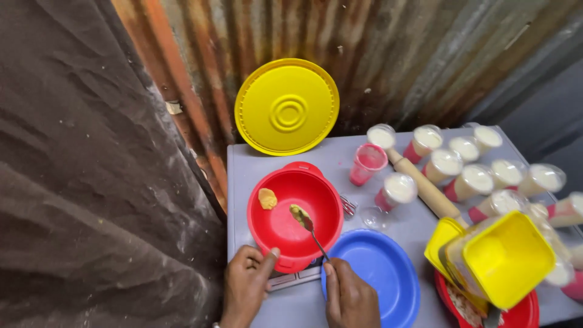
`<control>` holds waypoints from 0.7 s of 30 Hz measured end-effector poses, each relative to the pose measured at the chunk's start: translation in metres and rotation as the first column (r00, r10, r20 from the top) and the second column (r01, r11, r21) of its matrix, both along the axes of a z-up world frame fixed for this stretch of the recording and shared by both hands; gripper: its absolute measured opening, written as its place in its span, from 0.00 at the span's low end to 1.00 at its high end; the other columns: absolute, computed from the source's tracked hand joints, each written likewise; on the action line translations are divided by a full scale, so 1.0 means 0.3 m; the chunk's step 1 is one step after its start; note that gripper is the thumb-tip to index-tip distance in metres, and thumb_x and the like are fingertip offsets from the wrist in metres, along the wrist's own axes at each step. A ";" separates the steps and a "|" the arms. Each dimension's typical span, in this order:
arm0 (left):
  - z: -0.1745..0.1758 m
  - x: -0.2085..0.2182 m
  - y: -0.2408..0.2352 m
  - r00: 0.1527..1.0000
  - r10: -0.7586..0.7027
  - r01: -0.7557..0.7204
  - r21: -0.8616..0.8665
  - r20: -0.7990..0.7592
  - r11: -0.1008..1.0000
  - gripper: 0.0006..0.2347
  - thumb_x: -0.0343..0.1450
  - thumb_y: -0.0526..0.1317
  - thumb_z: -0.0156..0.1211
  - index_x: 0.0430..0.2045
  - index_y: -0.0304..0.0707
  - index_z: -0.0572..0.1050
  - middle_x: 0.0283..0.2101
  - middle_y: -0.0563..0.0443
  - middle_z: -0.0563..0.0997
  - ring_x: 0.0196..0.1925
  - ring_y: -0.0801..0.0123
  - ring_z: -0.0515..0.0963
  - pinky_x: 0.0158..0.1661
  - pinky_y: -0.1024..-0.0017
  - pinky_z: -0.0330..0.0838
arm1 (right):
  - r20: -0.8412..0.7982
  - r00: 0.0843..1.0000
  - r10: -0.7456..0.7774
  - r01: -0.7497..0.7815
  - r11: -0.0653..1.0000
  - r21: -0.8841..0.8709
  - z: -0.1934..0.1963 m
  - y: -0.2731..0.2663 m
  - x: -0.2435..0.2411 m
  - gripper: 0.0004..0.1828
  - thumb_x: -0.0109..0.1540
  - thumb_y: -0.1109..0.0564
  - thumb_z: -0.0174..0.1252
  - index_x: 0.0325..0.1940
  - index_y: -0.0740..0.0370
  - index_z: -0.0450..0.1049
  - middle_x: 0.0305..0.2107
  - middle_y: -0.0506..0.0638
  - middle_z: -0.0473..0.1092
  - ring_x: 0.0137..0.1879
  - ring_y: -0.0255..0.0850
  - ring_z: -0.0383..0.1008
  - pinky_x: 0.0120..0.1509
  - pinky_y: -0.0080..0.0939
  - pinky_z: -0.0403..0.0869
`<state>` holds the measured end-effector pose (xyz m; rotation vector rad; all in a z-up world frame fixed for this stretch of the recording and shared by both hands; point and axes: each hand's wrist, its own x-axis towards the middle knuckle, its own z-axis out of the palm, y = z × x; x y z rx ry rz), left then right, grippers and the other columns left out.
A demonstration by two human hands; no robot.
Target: Scraping margarine from a plastic container into a bowl using a spoon and weighing the contents.
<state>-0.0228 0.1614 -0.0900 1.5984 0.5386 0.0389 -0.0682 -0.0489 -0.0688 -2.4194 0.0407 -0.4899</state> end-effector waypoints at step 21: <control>-0.077 0.153 0.078 0.981 -0.035 0.044 -0.041 0.191 0.998 0.07 0.72 0.35 0.66 0.25 0.39 0.75 0.20 0.51 0.76 0.23 0.73 0.72 0.25 0.68 0.65 | -0.006 0.993 -0.116 0.109 0.954 -0.278 0.087 0.016 0.131 0.10 0.69 0.51 0.51 0.47 0.44 0.79 0.18 0.56 0.72 0.24 0.62 0.72 0.32 0.63 0.67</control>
